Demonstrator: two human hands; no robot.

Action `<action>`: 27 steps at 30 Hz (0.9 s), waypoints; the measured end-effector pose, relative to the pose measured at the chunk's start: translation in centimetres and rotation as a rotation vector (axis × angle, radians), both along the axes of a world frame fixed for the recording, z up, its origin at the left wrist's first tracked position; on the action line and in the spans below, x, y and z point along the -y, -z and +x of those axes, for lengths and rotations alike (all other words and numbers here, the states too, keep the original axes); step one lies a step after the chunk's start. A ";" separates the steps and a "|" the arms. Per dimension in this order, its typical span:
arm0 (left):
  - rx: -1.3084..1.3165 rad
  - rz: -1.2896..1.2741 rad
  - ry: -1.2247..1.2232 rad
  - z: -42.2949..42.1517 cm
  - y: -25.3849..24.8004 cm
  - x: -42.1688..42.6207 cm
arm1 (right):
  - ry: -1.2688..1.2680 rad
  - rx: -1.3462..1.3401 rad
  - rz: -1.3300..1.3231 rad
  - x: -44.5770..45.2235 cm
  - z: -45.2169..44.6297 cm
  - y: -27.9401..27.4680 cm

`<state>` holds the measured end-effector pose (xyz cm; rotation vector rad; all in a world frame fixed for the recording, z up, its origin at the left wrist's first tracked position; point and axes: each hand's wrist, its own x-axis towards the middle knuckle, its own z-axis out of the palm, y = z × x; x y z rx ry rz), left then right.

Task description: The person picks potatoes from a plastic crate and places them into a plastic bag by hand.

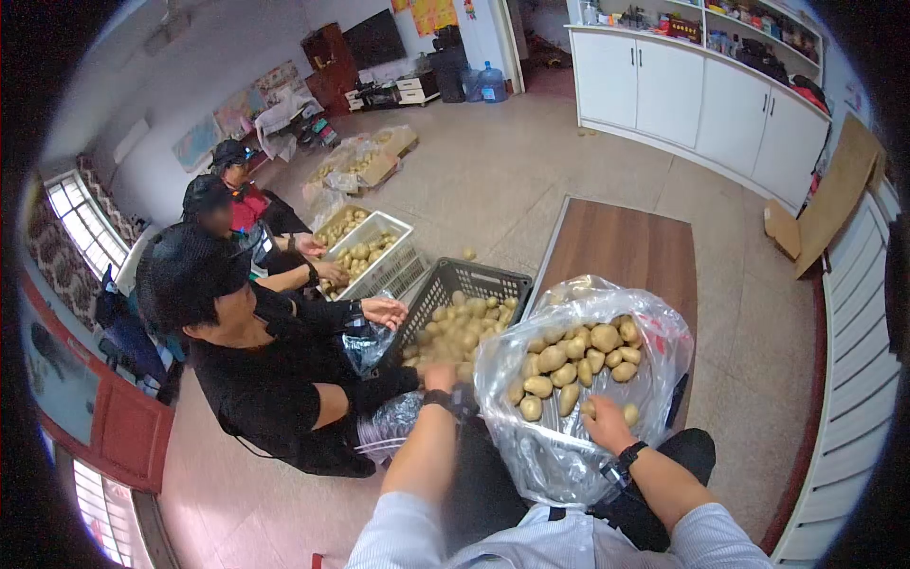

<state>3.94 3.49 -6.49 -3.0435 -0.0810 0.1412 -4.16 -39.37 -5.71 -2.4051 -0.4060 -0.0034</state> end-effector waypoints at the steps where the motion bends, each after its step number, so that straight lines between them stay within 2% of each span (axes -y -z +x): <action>1: 0.097 -0.186 -0.142 0.2 2.1 -0.6 | 0.009 -0.007 0.033 -0.1 -0.1 -0.1; 3: 0.333 -0.803 -0.439 0.6 1.7 0.2 | 0.034 -0.050 0.062 -0.3 -0.1 -0.3; 5: 0.477 -1.285 -0.565 0.9 0.5 1.8 | 0.060 -0.095 0.090 -0.5 -0.1 -0.3; 6: 0.517 -1.457 -0.585 0.9 -0.7 3.0 | 0.108 -0.127 0.125 -0.8 0.0 -0.2; 8: 0.466 -1.617 -0.552 0.8 -2.6 5.1 | 0.158 -0.167 0.155 -1.3 0.2 -0.8; 9: 0.427 -1.793 -0.669 -0.4 -6.9 7.9 | 0.138 -0.293 0.255 -1.6 0.8 -1.9; 10: 0.412 -1.790 -0.685 -1.2 -7.3 9.3 | 0.119 -0.423 0.355 -1.7 0.6 -2.3; 11: 0.265 -1.759 -0.586 -1.6 -7.7 10.0 | 0.095 -0.422 0.462 -1.9 1.1 0.4; 12: 0.138 -1.724 -0.464 -1.0 -8.7 10.7 | 0.092 -0.407 0.466 -2.5 1.4 -0.9; 14: -0.089 -1.768 -0.408 -1.4 -9.7 12.7 | 0.060 -0.503 0.564 -4.0 1.3 -3.4; 15: -0.189 -1.699 -0.363 -1.4 -9.9 13.5 | 0.050 -0.503 0.595 -4.8 1.5 -4.2; 16: -0.182 -1.700 -0.353 -1.4 -10.2 14.1 | 0.048 -0.492 0.596 -5.6 1.9 -5.2; 18: -0.409 -1.706 -0.417 -2.7 -12.6 15.9 | 0.009 -0.531 0.689 -6.9 1.8 -7.6; 19: -0.525 -1.690 -0.444 -2.5 -12.5 16.2 | -0.016 -0.525 0.716 -7.4 2.3 -7.0; 20: -0.525 -1.688 -0.443 -2.3 -12.1 16.2 | -0.016 -0.524 0.719 -7.8 2.2 -7.8; 22: -0.860 -1.742 -0.322 -1.8 -11.0 16.0 | -0.047 -0.478 0.691 -8.4 2.1 -9.7; 23: -0.844 -1.737 -0.304 -2.0 -11.3 16.4 | -0.049 -0.478 0.691 -8.6 2.4 -8.6; 25: -0.810 -1.735 -0.253 -2.3 -11.5 16.5 | -0.057 -0.067 0.543 -9.1 3.3 -5.4; 27: -0.779 -1.731 -0.203 -2.3 -10.9 16.5 | -0.069 -0.163 0.626 -8.8 3.0 -6.3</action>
